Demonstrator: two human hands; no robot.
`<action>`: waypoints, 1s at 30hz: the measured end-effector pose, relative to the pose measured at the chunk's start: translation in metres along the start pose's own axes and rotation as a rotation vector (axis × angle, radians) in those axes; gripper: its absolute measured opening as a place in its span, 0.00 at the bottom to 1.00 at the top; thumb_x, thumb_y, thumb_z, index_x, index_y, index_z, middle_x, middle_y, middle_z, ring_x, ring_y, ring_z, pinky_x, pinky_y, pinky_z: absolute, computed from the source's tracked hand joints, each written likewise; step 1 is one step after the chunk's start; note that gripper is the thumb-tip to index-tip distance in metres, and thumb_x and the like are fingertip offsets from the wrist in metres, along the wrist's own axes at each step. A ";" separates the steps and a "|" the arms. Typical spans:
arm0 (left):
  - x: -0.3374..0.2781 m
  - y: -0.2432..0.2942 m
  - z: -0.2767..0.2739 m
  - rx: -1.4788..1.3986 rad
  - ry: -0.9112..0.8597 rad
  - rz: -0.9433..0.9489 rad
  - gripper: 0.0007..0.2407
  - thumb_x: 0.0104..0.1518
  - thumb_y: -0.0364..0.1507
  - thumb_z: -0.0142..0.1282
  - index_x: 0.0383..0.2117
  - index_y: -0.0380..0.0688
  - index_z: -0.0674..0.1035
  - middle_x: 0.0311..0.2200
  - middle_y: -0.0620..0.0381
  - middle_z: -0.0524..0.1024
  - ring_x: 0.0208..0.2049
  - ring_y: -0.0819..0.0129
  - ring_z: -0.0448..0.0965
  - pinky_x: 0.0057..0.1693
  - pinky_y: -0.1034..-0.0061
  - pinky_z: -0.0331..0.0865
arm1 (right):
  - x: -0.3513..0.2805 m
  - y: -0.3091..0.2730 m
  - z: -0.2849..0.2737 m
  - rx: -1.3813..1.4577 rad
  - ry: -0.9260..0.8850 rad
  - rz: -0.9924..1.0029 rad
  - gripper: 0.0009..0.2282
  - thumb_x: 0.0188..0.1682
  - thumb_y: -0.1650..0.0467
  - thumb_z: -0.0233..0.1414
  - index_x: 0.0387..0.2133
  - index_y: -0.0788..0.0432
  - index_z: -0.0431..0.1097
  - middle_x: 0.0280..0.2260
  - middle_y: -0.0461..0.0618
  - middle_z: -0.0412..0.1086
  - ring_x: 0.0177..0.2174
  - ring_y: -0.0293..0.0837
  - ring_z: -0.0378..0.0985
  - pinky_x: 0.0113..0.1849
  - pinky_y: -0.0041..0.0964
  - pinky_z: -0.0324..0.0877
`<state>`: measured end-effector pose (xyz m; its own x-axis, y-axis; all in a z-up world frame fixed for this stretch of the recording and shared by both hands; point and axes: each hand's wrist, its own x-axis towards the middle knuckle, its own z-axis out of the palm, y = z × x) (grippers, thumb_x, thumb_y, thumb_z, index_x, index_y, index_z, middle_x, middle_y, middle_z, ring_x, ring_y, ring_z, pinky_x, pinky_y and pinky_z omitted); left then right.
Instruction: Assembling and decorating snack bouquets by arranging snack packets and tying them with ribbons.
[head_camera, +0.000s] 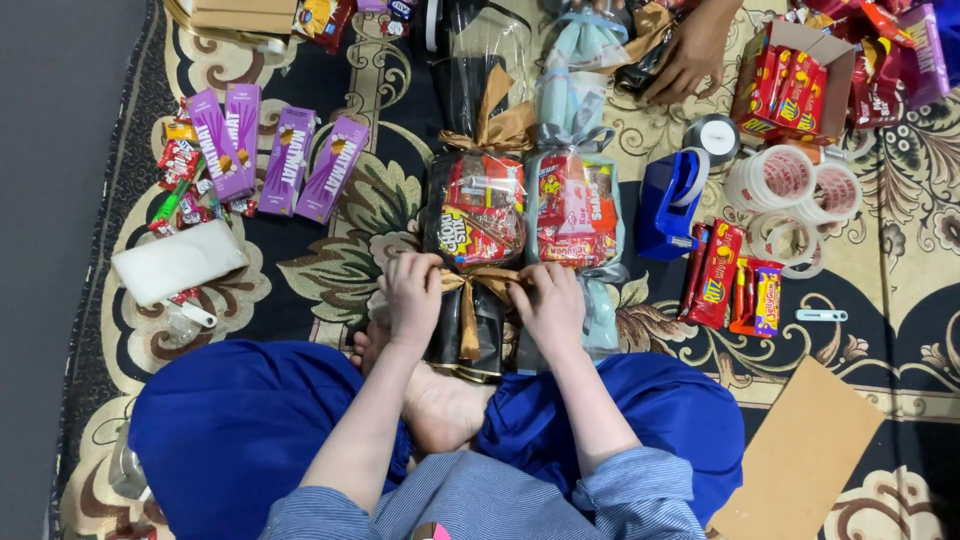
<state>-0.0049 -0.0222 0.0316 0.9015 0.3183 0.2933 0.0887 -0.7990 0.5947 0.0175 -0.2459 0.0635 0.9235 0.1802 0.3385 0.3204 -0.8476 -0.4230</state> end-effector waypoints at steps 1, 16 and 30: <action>0.001 0.006 0.003 0.000 0.000 0.002 0.07 0.55 0.28 0.58 0.35 0.63 0.79 0.34 0.71 0.71 0.43 0.68 0.72 0.49 0.68 0.64 | 0.000 0.001 0.004 0.001 0.002 0.001 0.10 0.42 0.60 0.64 0.32 0.44 0.74 0.32 0.39 0.70 0.38 0.44 0.74 0.39 0.36 0.70; 0.005 0.025 0.032 0.154 -0.256 0.314 0.01 0.61 0.33 0.51 0.35 0.62 0.74 0.31 0.69 0.70 0.44 0.68 0.69 0.48 0.72 0.61 | 0.007 -0.013 -0.014 0.132 0.107 -0.081 0.06 0.45 0.70 0.61 0.34 0.44 0.74 0.31 0.37 0.70 0.36 0.44 0.74 0.38 0.38 0.67; 0.000 0.016 0.047 0.137 -0.185 0.302 0.01 0.62 0.36 0.50 0.36 0.62 0.75 0.30 0.68 0.70 0.41 0.68 0.70 0.47 0.72 0.61 | -0.002 -0.003 0.003 -0.139 -0.050 -0.057 0.10 0.45 0.58 0.59 0.31 0.49 0.73 0.30 0.43 0.73 0.41 0.46 0.74 0.48 0.46 0.60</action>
<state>0.0167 -0.0589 0.0064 0.9558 -0.0289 0.2926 -0.1478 -0.9076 0.3930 0.0156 -0.2418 0.0617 0.9152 0.2514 0.3149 0.3433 -0.8956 -0.2828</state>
